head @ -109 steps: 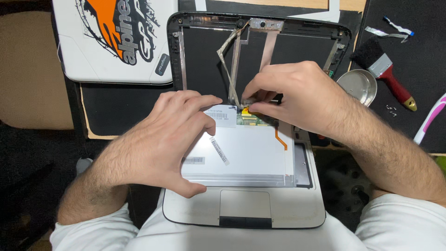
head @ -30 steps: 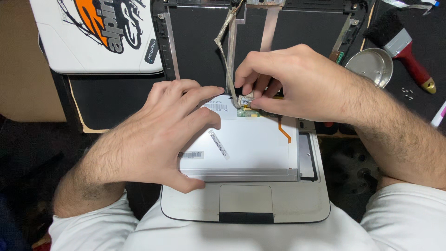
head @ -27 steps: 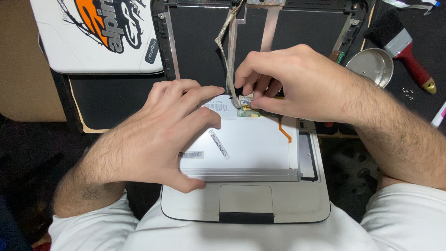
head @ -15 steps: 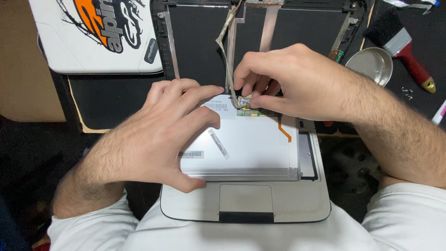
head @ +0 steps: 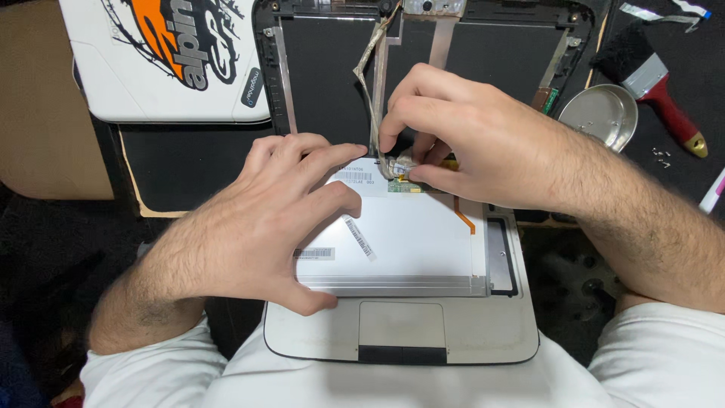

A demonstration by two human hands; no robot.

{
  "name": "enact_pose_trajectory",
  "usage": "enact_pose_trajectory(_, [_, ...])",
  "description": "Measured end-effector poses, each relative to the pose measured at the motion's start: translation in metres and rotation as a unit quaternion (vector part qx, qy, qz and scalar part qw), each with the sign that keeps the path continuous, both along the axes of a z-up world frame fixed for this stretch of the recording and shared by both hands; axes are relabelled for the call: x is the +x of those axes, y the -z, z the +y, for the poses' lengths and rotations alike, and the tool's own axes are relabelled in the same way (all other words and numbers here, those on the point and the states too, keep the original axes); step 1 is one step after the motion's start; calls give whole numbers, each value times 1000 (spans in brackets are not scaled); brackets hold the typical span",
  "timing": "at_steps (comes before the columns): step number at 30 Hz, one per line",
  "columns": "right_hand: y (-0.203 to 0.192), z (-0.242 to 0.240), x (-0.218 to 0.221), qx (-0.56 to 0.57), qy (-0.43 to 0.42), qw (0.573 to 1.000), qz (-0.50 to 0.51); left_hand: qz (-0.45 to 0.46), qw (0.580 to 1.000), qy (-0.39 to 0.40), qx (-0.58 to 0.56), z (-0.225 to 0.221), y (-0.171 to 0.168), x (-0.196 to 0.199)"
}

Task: The person connects a cable to the back of a laptop screen panel, aligns the panel into the laptop casing, and uses a screwdriver to secure screws along the sides of the screen before fitting a plastic bezel over it.

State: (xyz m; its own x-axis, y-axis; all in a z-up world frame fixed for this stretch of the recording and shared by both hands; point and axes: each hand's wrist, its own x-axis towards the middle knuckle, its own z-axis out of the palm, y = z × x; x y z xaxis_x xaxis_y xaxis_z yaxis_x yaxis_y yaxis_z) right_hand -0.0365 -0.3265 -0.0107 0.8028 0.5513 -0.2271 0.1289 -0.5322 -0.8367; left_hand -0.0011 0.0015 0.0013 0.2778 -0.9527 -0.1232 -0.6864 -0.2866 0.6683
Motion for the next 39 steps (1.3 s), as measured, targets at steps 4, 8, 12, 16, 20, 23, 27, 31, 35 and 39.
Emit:
enact_pose_trajectory(4, [3,0,1,6,-6,1000,-8,-2,1000,2,-3,0,1,0])
enact_pose_trajectory(8, [1,0,2,-4,-2,1000,3,-4,1000,3,-2,0,1,1])
enact_pose_trajectory(12, [-2,1,2,-29,-2,1000,-7,-7,1000,-1,-1,0,0,0])
enact_pose_trajectory(16, [-3,1,4,-43,-7,999,1,-7,1000,-6,-2,-1,0,-1])
enact_pose_trajectory(20, [-3,1,5,-53,-13,998,10,-1,1000,-11,-7,-1,-1,-1])
enact_pose_trajectory(23, [-4,2,6,-64,-20,998,9,1,1000,-11,-3,-2,-2,-2])
enact_pose_trajectory(27, [-2,1,5,-58,-29,998,10,0,1000,-10,-2,-3,-2,-2])
enact_pose_trajectory(31, [0,1,5,-70,-30,997,5,1,1000,-9,2,-3,-1,-3])
enact_pose_trajectory(35, [1,-1,6,-39,-28,999,12,-6,1000,-3,4,-2,-1,-3])
enact_pose_trajectory(39, [3,-2,5,-19,-23,1000,5,-2,1000,-3,4,-2,-1,-2])
